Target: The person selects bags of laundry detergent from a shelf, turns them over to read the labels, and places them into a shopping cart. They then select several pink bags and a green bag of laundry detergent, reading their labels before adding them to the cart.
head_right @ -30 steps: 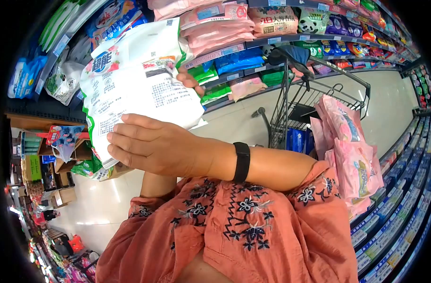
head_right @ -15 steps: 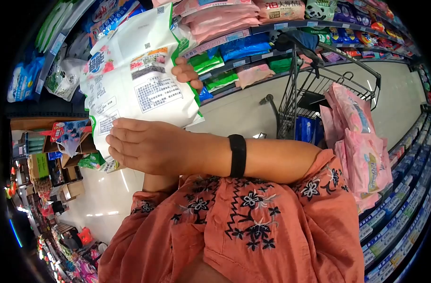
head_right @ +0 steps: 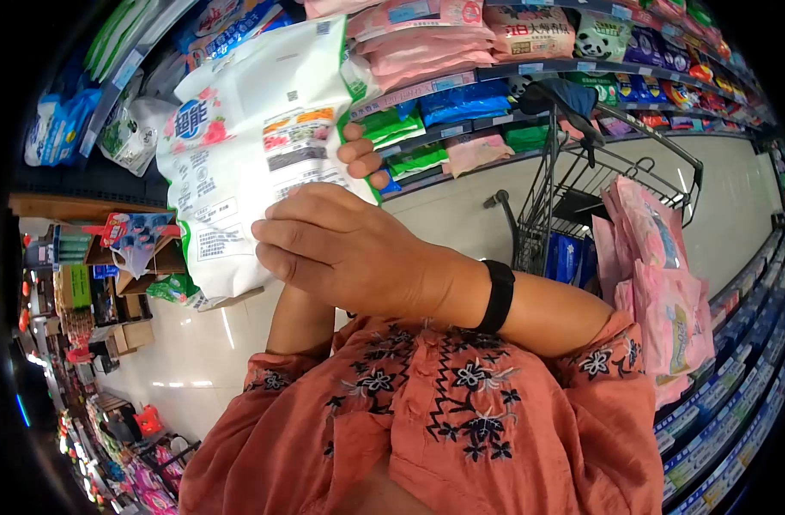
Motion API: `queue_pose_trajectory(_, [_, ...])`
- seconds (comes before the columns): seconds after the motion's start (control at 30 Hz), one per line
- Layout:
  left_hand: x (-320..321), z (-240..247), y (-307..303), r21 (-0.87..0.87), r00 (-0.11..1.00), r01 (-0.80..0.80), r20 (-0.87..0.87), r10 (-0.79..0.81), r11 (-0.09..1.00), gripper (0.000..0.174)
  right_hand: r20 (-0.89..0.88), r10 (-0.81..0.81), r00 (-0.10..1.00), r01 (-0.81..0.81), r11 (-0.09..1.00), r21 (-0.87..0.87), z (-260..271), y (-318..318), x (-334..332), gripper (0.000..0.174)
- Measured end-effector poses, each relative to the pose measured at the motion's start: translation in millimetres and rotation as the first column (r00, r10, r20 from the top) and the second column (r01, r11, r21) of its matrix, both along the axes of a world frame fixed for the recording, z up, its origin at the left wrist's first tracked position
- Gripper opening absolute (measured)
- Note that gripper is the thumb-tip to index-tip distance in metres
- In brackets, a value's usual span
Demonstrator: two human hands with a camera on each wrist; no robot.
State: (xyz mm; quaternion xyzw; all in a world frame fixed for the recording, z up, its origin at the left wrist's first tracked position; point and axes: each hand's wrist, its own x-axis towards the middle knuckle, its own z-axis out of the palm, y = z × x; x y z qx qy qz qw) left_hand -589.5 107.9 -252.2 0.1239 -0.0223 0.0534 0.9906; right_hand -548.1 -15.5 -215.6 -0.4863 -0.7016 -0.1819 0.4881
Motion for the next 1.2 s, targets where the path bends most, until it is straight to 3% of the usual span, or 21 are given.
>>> queue_pose_trajectory(0.13, [0.3, -3.4, 1.5, -0.010, 1.000, -0.012, -0.007, 0.012, 1.000, 0.035, 0.019, -0.011, 1.000, 0.012, 0.996, -0.084, -2.2, -5.3, -2.0, 0.034])
queue_pose_trajectory(0.43, [6.1, -22.8, 11.4, -0.016, 0.995, 0.095, 0.028, -0.095, 0.995, 0.046, 0.010, -0.056, 0.998, 0.056, 0.996, -0.069, -16.4, -3.2, -2.7, 0.029])
queue_pose_trajectory(0.57, [6.4, -25.0, 10.2, -0.021, 0.997, 0.081, 0.001, -0.081, 0.996, 0.049, -0.087, 0.050, 0.995, -0.058, 0.994, -0.089, -13.7, -8.2, 2.5, 0.029])
queue_pose_trajectory(0.63, [3.9, -23.4, 7.2, -0.075, 0.995, 0.103, 0.019, -0.102, 0.992, 0.051, -0.220, 0.139, 0.966, -0.156, 0.986, -0.063, -14.2, -9.7, 7.2, 0.032])
queue_pose_trajectory(0.73, [-3.4, -30.2, 12.0, -0.241, 0.996, 0.072, -0.038, -0.084, 0.968, 0.054, -0.207, 0.046, 0.977, -0.065, 0.994, -0.086, -2.6, -19.3, 20.4, 0.032])
queue_pose_trajectory(0.83, [-12.2, -46.8, 0.8, -0.500, 0.999, -0.001, 0.046, 0.028, 0.866, 0.056, -0.200, -0.035, 0.979, 0.015, 0.994, -0.105, 1.2, -24.1, 34.6, 0.032])
queue_pose_trajectory(0.87, [-11.3, -53.4, 3.4, -0.296, 0.991, -0.134, -0.016, 0.136, 0.946, 0.056, -0.200, -0.056, 0.978, 0.036, 0.994, -0.103, 0.5, -24.2, 37.8, 0.032])
queue_pose_trajectory(0.9, [-8.9, -57.6, 4.7, -0.073, 0.966, -0.257, -0.046, 0.254, 0.964, 0.056, -0.198, -0.079, 0.977, 0.060, 0.993, -0.101, -3.5, -25.1, 39.7, 0.033])
queue_pose_trajectory(0.93, [-9.4, -52.4, 1.2, 0.044, 0.955, -0.291, -0.056, 0.293, 0.956, 0.049, -0.198, -0.100, 0.975, 0.081, 0.992, -0.101, -4.7, -25.0, 42.5, 0.033])
queue_pose_trajectory(1.07, [-9.5, -49.3, -0.2, 0.104, 0.927, -0.358, -0.078, 0.366, 0.928, 0.057, -0.176, -0.120, 0.977, 0.099, 0.987, -0.125, -7.1, -28.3, 46.4, 0.035])
queue_pose_trajectory(1.17, [-10.7, -39.5, -5.1, 0.017, 0.947, -0.286, -0.146, 0.285, 0.958, 0.056, -0.159, -0.128, 0.979, 0.108, 0.986, -0.129, -13.2, -27.9, 48.1, 0.038])
queue_pose_trajectory(1.2, [-10.1, -24.4, -3.4, -0.118, 0.959, -0.237, -0.186, 0.213, 0.964, 0.058, -0.160, -0.133, 0.978, 0.112, 0.985, -0.133, -13.0, -28.5, 48.4, 0.039])
